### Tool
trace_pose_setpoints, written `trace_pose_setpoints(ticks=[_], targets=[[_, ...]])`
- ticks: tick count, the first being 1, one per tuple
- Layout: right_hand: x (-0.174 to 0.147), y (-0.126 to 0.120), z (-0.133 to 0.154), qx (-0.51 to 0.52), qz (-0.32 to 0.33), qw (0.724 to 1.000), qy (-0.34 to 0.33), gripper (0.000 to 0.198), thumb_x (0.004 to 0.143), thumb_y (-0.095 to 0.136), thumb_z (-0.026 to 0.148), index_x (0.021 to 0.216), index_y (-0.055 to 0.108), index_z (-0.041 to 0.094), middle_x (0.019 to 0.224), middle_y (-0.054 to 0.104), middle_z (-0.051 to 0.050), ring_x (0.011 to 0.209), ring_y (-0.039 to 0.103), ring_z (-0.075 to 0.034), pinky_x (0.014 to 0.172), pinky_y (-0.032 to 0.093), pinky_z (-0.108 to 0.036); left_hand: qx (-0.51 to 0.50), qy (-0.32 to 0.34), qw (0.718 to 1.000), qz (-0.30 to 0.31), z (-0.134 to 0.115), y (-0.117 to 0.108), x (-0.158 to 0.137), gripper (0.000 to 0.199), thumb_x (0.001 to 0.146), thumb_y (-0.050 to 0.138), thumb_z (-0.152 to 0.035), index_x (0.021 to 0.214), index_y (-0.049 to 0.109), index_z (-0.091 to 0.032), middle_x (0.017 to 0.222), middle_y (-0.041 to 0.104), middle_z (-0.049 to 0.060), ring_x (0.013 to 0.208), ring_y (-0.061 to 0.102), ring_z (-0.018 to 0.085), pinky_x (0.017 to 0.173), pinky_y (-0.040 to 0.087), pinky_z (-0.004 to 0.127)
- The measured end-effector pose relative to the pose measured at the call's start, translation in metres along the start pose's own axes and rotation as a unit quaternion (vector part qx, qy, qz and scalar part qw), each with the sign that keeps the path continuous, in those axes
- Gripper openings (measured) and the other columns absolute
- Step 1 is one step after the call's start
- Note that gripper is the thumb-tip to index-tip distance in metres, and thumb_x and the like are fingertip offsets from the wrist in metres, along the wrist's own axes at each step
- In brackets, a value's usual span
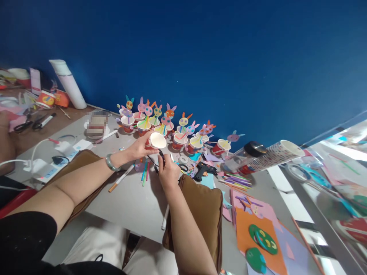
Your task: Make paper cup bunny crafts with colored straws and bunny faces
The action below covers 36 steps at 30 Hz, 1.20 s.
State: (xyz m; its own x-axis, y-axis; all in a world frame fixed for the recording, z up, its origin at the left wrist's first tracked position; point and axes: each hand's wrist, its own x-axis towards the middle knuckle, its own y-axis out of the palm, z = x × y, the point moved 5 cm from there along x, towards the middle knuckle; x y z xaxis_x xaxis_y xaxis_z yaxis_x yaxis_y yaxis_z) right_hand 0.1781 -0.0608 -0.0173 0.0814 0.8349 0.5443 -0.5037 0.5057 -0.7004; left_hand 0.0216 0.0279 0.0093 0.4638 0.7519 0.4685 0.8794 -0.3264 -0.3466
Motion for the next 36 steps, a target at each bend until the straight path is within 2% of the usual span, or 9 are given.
trace_pose_setpoints(ticks=[4,8,14,18,21,24,27,32,36], targets=[[-0.001,0.003,0.0,-0.025,-0.007,0.999,-0.023,0.046,0.105,0.038,0.051,0.082,0.064,0.02,0.061,0.061,-0.004,0.05,0.05,-0.015,0.055,0.025,-0.029,0.012,0.007,1.0,0.002,0.001,-0.001,-0.002,0.078,0.078,0.08,-0.056,0.14,0.053,-0.017,0.138,0.062,0.018,0.126,0.063,0.031,0.11,0.051,0.048],[-0.001,0.001,-0.002,0.014,0.004,1.0,-0.005,0.044,0.103,0.041,0.054,0.084,0.064,0.021,0.064,0.062,-0.004,0.054,0.053,-0.016,0.055,0.028,-0.028,0.041,0.015,0.999,0.011,-0.002,-0.002,-0.002,0.08,0.079,0.078,-0.059,0.141,0.053,-0.016,0.138,0.064,0.018,0.128,0.062,0.032,0.112,0.049,0.047],[0.001,0.004,0.001,0.147,0.025,0.988,0.036,0.043,0.1,0.043,0.057,0.075,0.052,0.024,0.059,0.051,0.002,0.056,0.047,-0.015,0.058,0.035,-0.027,0.044,0.025,0.998,0.032,-0.008,-0.005,0.0,0.086,0.078,0.078,-0.061,0.145,0.049,-0.016,0.138,0.064,0.018,0.123,0.064,0.031,0.109,0.05,0.045],[0.003,0.004,0.008,0.163,0.024,0.986,0.032,0.044,0.101,0.042,0.057,0.071,0.047,0.024,0.058,0.048,0.003,0.057,0.045,-0.014,0.058,0.037,-0.026,0.021,0.015,0.999,0.042,-0.009,-0.006,-0.001,0.08,0.083,0.071,-0.064,0.142,0.05,-0.015,0.131,0.065,0.017,0.117,0.065,0.03,0.103,0.053,0.043],[0.003,-0.001,0.008,0.162,0.012,0.986,0.028,0.041,0.099,0.048,0.055,0.072,0.049,0.024,0.057,0.046,0.004,0.053,0.042,-0.013,0.056,0.034,-0.026,0.006,-0.003,0.999,0.05,-0.01,-0.006,-0.002,0.072,0.089,0.063,-0.062,0.142,0.049,-0.015,0.134,0.063,0.017,0.119,0.064,0.029,0.1,0.054,0.041],[0.003,-0.006,0.006,0.116,0.001,0.993,0.007,0.038,0.099,0.049,0.053,0.075,0.054,0.023,0.057,0.05,0.003,0.051,0.045,-0.013,0.055,0.031,-0.027,0.027,-0.002,0.998,0.055,-0.012,-0.006,-0.003,0.065,0.091,0.062,-0.057,0.14,0.049,-0.016,0.134,0.063,0.016,0.121,0.063,0.03,0.105,0.052,0.044],[0.003,-0.009,0.003,0.005,-0.018,0.999,-0.033,0.043,0.103,0.043,0.053,0.078,0.06,0.022,0.056,0.056,0.0,0.049,0.048,-0.015,0.053,0.027,-0.028,0.028,0.024,0.998,0.051,-0.016,-0.008,-0.002,0.061,0.092,0.062,-0.055,0.138,0.05,-0.017,0.134,0.063,0.016,0.123,0.062,0.029,0.108,0.05,0.045],[0.002,-0.009,0.002,-0.134,-0.054,0.984,-0.108,0.047,0.108,0.039,0.047,0.078,0.063,0.02,0.062,0.065,-0.005,0.049,0.051,-0.014,0.053,0.024,-0.029,0.049,0.052,0.997,0.035,-0.013,-0.011,0.001,0.074,0.085,0.072,-0.059,0.142,0.048,-0.017,0.145,0.058,0.019,0.135,0.057,0.034,0.116,0.044,0.05],[0.0,-0.009,0.004,-0.187,-0.071,0.969,-0.147,0.044,0.108,0.042,0.043,0.078,0.064,0.02,0.062,0.066,-0.004,0.048,0.051,-0.013,0.054,0.027,-0.029,0.045,0.041,0.998,0.024,-0.011,-0.012,0.0,0.076,0.083,0.075,-0.06,0.14,0.05,-0.017,0.137,0.062,0.018,0.127,0.06,0.033,0.11,0.047,0.048]])
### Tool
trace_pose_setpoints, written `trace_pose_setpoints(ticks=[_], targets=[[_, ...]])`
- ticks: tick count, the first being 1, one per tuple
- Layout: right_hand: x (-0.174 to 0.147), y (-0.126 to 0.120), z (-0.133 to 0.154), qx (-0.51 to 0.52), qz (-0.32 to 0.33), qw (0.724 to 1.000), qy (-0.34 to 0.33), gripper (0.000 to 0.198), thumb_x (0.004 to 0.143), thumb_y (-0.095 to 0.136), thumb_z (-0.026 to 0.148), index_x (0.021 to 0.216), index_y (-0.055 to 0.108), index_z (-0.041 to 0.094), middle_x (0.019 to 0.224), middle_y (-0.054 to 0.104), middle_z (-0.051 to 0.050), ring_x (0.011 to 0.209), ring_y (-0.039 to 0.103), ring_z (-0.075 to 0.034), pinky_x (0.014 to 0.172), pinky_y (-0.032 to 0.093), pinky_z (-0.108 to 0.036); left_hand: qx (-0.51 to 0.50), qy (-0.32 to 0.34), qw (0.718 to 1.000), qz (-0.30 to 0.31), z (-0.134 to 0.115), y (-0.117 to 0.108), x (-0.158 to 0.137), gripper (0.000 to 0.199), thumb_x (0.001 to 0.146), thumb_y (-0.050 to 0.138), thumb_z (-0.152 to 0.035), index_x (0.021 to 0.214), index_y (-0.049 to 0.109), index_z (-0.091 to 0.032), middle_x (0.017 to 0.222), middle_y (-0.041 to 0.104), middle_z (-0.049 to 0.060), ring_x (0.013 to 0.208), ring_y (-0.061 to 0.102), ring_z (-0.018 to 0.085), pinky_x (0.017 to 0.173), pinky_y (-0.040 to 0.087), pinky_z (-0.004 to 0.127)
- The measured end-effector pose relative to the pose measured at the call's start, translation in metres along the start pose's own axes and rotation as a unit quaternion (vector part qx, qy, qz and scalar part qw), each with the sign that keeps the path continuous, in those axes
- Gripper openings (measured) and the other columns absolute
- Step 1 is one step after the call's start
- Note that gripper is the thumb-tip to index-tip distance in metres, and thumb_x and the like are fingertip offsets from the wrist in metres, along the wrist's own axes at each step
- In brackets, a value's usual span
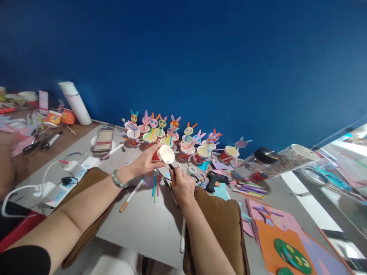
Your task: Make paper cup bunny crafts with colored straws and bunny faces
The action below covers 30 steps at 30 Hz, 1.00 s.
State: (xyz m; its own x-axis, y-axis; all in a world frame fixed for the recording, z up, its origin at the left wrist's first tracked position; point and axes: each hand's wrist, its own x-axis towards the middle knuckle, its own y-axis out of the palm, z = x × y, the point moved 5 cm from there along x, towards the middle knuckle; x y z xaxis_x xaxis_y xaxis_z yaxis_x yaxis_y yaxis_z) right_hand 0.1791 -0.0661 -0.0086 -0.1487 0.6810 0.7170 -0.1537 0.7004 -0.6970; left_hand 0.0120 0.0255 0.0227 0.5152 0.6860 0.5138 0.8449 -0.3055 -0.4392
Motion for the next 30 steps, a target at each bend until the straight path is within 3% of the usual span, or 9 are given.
trace_pose_setpoints(ticks=[10,16,19,22,25,28,30], targets=[[0.0,-0.004,0.004,-0.014,0.01,1.0,0.0,0.044,0.108,0.042,0.043,0.079,0.065,0.021,0.062,0.065,-0.003,0.053,0.052,-0.014,0.059,0.028,-0.032,0.001,-0.025,1.0,-0.004,-0.005,-0.003,-0.004,0.063,0.08,0.08,-0.055,0.128,0.058,-0.021,0.124,0.066,0.011,0.116,0.063,0.028,0.102,0.05,0.042],[0.001,-0.006,0.005,0.087,0.038,0.995,0.036,0.041,0.108,0.041,0.043,0.083,0.065,0.021,0.065,0.065,-0.003,0.056,0.055,-0.013,0.059,0.03,-0.029,-0.019,-0.027,0.999,-0.003,-0.008,-0.007,-0.006,0.063,0.08,0.081,-0.052,0.13,0.058,-0.023,0.126,0.065,0.009,0.116,0.063,0.025,0.103,0.051,0.04],[0.001,-0.006,0.003,0.21,0.084,0.968,0.112,0.039,0.105,0.044,0.048,0.085,0.063,0.021,0.06,0.057,0.001,0.054,0.05,-0.013,0.057,0.032,-0.027,-0.041,-0.03,0.999,0.002,-0.011,-0.009,-0.006,0.063,0.079,0.082,-0.054,0.128,0.059,-0.022,0.125,0.067,0.008,0.114,0.064,0.024,0.102,0.051,0.039],[0.004,-0.001,0.004,0.345,0.124,0.911,0.189,0.041,0.1,0.047,0.055,0.075,0.055,0.023,0.056,0.044,0.005,0.052,0.041,-0.012,0.054,0.032,-0.025,-0.063,-0.042,0.997,0.011,-0.013,-0.008,-0.006,0.063,0.079,0.082,-0.055,0.128,0.059,-0.022,0.122,0.069,0.007,0.111,0.065,0.023,0.1,0.052,0.037],[0.007,0.003,0.008,0.419,0.128,0.872,0.22,0.045,0.098,0.046,0.06,0.071,0.048,0.024,0.059,0.042,0.005,0.056,0.04,-0.012,0.054,0.034,-0.025,-0.074,-0.043,0.996,0.007,-0.014,-0.009,-0.006,0.064,0.08,0.08,-0.055,0.129,0.058,-0.021,0.125,0.069,0.008,0.114,0.066,0.023,0.1,0.053,0.034],[0.006,0.007,0.009,0.422,0.12,0.87,0.226,0.045,0.098,0.044,0.06,0.071,0.046,0.024,0.061,0.042,0.004,0.058,0.041,-0.012,0.056,0.035,-0.025,-0.056,-0.041,0.998,0.011,-0.014,-0.01,-0.005,0.062,0.081,0.079,-0.055,0.129,0.059,-0.02,0.125,0.069,0.008,0.114,0.066,0.023,0.097,0.054,0.032],[0.003,0.007,0.008,0.382,0.117,0.89,0.218,0.043,0.099,0.046,0.057,0.072,0.048,0.023,0.061,0.045,0.004,0.058,0.042,-0.012,0.057,0.032,-0.025,-0.034,-0.041,0.999,0.011,-0.015,-0.01,-0.005,0.062,0.08,0.079,-0.055,0.127,0.06,-0.02,0.125,0.07,0.009,0.114,0.066,0.024,0.097,0.055,0.032]])
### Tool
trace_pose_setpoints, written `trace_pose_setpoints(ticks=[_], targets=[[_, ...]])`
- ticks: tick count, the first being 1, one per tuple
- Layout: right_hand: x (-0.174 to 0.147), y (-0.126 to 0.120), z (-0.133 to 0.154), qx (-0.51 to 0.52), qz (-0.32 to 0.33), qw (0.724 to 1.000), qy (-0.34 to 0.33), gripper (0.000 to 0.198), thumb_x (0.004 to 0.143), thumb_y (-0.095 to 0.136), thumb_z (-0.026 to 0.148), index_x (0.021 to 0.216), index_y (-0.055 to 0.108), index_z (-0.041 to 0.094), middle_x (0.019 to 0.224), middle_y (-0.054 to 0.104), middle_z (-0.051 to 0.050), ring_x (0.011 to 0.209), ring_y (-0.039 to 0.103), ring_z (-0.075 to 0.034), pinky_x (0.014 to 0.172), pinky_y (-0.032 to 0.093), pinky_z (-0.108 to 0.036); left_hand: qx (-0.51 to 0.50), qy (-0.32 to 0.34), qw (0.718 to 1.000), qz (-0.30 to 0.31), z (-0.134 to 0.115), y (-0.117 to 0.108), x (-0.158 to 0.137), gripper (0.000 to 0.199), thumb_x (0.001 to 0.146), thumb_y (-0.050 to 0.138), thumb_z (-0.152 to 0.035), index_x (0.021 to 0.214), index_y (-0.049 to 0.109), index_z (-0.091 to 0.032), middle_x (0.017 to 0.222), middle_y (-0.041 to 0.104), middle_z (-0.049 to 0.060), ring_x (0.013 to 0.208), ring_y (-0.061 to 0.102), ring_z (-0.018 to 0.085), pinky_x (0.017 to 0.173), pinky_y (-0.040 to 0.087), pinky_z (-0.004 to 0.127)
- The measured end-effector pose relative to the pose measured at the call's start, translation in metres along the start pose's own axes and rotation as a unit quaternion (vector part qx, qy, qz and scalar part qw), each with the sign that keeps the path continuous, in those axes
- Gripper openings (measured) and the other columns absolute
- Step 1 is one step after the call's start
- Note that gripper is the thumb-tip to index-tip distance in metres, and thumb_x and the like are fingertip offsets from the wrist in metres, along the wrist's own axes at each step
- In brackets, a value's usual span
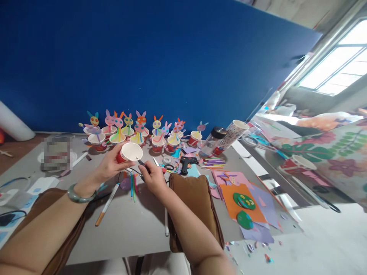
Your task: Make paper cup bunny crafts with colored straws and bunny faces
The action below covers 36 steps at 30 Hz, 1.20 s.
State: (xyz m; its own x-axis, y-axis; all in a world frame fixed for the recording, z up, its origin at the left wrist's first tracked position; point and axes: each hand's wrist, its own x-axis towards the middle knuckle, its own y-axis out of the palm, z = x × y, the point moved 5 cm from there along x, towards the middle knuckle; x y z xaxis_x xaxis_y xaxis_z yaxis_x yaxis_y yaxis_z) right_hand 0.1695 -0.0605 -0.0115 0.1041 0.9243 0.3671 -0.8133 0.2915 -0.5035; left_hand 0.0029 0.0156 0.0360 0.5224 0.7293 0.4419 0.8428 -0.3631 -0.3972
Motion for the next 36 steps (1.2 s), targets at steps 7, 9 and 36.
trace_pose_setpoints(ticks=[7,9,36], targets=[[-0.003,-0.007,0.003,-0.27,-0.011,0.962,-0.037,0.036,0.104,0.045,0.046,0.088,0.064,0.02,0.073,0.066,-0.005,0.06,0.051,-0.015,0.059,0.02,-0.031,0.051,-0.011,0.999,0.002,0.005,0.003,0.0,0.07,0.078,0.079,-0.058,0.131,0.058,-0.017,0.13,0.068,0.011,0.121,0.064,0.028,0.104,0.053,0.038],[-0.002,-0.007,0.005,-0.235,-0.012,0.972,-0.024,0.036,0.102,0.047,0.047,0.085,0.063,0.021,0.07,0.063,-0.004,0.059,0.048,-0.015,0.059,0.02,-0.031,0.05,-0.006,0.999,-0.001,0.006,0.003,0.001,0.069,0.079,0.079,-0.058,0.13,0.058,-0.017,0.129,0.068,0.011,0.119,0.064,0.027,0.103,0.053,0.037],[0.006,-0.015,-0.002,-0.154,-0.058,0.984,-0.063,0.041,0.094,0.052,0.058,0.075,0.058,0.021,0.056,0.05,0.001,0.051,0.044,-0.014,0.054,0.031,-0.027,0.001,0.002,1.0,0.001,0.012,0.008,0.006,0.083,0.072,0.083,-0.064,0.135,0.056,-0.017,0.137,0.064,0.018,0.13,0.06,0.036,0.112,0.046,0.049]])
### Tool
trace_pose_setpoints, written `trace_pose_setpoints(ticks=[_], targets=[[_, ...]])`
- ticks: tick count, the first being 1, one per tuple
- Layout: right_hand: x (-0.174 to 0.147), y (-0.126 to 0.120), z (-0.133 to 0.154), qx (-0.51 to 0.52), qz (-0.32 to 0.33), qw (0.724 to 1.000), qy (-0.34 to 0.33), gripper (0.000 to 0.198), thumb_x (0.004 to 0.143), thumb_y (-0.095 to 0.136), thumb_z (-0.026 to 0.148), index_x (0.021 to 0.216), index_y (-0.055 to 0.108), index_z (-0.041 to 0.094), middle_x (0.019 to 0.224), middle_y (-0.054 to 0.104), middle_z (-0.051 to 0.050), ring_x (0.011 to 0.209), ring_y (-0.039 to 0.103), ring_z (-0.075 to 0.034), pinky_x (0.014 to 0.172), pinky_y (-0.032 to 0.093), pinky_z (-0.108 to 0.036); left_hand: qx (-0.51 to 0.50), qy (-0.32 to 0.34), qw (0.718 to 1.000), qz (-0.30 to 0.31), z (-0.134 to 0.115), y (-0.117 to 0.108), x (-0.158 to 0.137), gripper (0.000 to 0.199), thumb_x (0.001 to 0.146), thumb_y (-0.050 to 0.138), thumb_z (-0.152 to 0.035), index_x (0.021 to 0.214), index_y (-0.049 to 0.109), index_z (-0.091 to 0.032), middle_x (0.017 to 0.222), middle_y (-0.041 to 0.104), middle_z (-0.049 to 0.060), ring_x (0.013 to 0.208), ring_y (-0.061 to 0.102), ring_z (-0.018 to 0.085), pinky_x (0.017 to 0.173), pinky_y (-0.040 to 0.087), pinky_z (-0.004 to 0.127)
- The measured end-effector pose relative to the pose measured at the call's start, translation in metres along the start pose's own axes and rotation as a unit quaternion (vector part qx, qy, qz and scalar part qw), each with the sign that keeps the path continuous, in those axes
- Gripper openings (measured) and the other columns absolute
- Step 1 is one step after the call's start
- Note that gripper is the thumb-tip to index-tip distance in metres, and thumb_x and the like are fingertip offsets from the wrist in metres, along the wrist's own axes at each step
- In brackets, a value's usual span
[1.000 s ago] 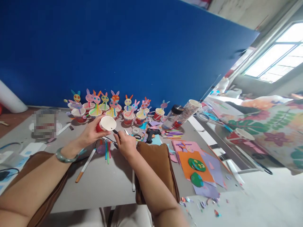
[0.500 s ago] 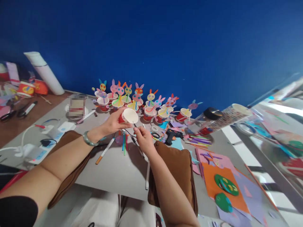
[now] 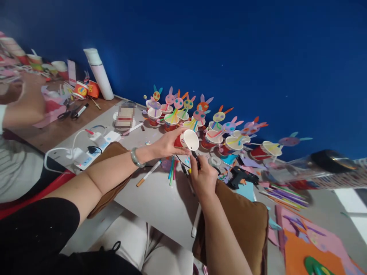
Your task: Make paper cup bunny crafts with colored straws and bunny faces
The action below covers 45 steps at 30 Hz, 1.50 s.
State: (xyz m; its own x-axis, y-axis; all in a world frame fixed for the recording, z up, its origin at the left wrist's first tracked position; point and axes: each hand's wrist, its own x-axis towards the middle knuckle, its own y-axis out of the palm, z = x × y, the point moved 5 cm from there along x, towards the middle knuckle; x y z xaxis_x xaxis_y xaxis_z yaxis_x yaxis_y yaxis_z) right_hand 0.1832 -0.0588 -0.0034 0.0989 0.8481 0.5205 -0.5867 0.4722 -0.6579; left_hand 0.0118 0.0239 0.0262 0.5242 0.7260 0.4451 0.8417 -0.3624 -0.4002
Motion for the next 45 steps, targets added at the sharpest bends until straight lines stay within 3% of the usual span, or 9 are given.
trace_pose_setpoints(ticks=[5,13,22,25,29,33,38,42,45], targets=[[0.003,0.006,-0.002,0.141,0.071,0.985,0.063,0.049,0.094,0.051,0.066,0.073,0.057,0.022,0.056,0.048,0.003,0.053,0.043,-0.013,0.053,0.036,-0.027,-0.028,-0.012,1.0,-0.003,-0.003,-0.001,0.0,0.079,0.071,0.082,-0.067,0.128,0.058,-0.018,0.124,0.068,0.014,0.115,0.066,0.031,0.104,0.051,0.046],[-0.001,-0.002,0.004,0.022,-0.001,1.0,0.01,0.039,0.094,0.053,0.057,0.077,0.058,0.022,0.058,0.05,0.003,0.053,0.044,-0.013,0.056,0.035,-0.028,-0.054,-0.017,0.998,-0.013,0.002,0.002,0.001,0.079,0.07,0.082,-0.069,0.124,0.058,-0.016,0.121,0.069,0.013,0.113,0.065,0.029,0.099,0.05,0.041],[0.0,-0.007,0.011,0.03,-0.016,0.999,0.009,0.042,0.096,0.051,0.062,0.079,0.052,0.024,0.06,0.049,0.003,0.055,0.043,-0.014,0.056,0.034,-0.029,-0.154,-0.047,0.984,-0.077,0.002,0.0,0.001,0.075,0.067,0.085,-0.065,0.117,0.058,-0.016,0.115,0.07,0.011,0.107,0.066,0.025,0.098,0.054,0.04],[0.0,-0.01,0.011,0.043,-0.038,0.998,0.016,0.045,0.096,0.048,0.066,0.079,0.051,0.024,0.061,0.049,0.003,0.057,0.043,-0.014,0.058,0.035,-0.03,-0.22,-0.079,0.968,-0.093,0.001,-0.003,0.002,0.072,0.068,0.085,-0.066,0.113,0.058,-0.016,0.112,0.071,0.012,0.107,0.067,0.026,0.099,0.055,0.042],[-0.001,-0.009,0.0,0.086,-0.065,0.993,0.041,0.051,0.096,0.046,0.071,0.074,0.043,0.025,0.06,0.044,0.004,0.057,0.041,-0.014,0.058,0.034,-0.03,-0.366,-0.138,0.92,-0.036,0.004,0.008,0.004,0.067,0.072,0.081,-0.068,0.108,0.06,-0.015,0.107,0.074,0.014,0.1,0.07,0.027,0.096,0.057,0.046],[-0.002,-0.001,-0.013,0.212,-0.063,0.973,0.067,0.052,0.09,0.057,0.074,0.076,0.045,0.025,0.061,0.042,0.005,0.057,0.043,-0.013,0.056,0.037,-0.03,-0.422,-0.131,0.897,0.022,0.005,0.024,0.006,0.067,0.075,0.078,-0.069,0.111,0.061,-0.015,0.112,0.073,0.016,0.113,0.07,0.031,0.106,0.054,0.05],[0.001,0.012,-0.006,0.361,0.006,0.929,0.077,0.055,0.078,0.07,0.076,0.084,0.052,0.024,0.068,0.055,0.002,0.06,0.054,-0.015,0.058,0.045,-0.031,-0.403,-0.132,0.905,0.029,0.009,0.032,0.004,0.06,0.083,0.074,-0.065,0.117,0.061,-0.018,0.125,0.071,0.014,0.131,0.064,0.033,0.111,0.054,0.048],[0.002,0.02,0.003,0.443,0.036,0.889,0.107,0.059,0.065,0.083,0.071,0.086,0.051,0.026,0.078,0.06,0.001,0.069,0.062,-0.017,0.063,0.054,-0.033,-0.389,-0.14,0.909,0.046,0.005,0.034,0.003,0.06,0.087,0.068,-0.067,0.122,0.062,-0.019,0.124,0.072,0.013,0.13,0.064,0.032,0.107,0.056,0.044],[0.0,0.024,0.01,0.474,0.056,0.871,0.118,0.058,0.065,0.087,0.065,0.087,0.049,0.027,0.089,0.066,-0.001,0.078,0.067,-0.019,0.072,0.06,-0.038,-0.398,-0.137,0.906,0.053,0.0,0.036,0.001,0.061,0.085,0.07,-0.067,0.122,0.063,-0.019,0.12,0.074,0.012,0.121,0.069,0.031,0.103,0.058,0.043]])
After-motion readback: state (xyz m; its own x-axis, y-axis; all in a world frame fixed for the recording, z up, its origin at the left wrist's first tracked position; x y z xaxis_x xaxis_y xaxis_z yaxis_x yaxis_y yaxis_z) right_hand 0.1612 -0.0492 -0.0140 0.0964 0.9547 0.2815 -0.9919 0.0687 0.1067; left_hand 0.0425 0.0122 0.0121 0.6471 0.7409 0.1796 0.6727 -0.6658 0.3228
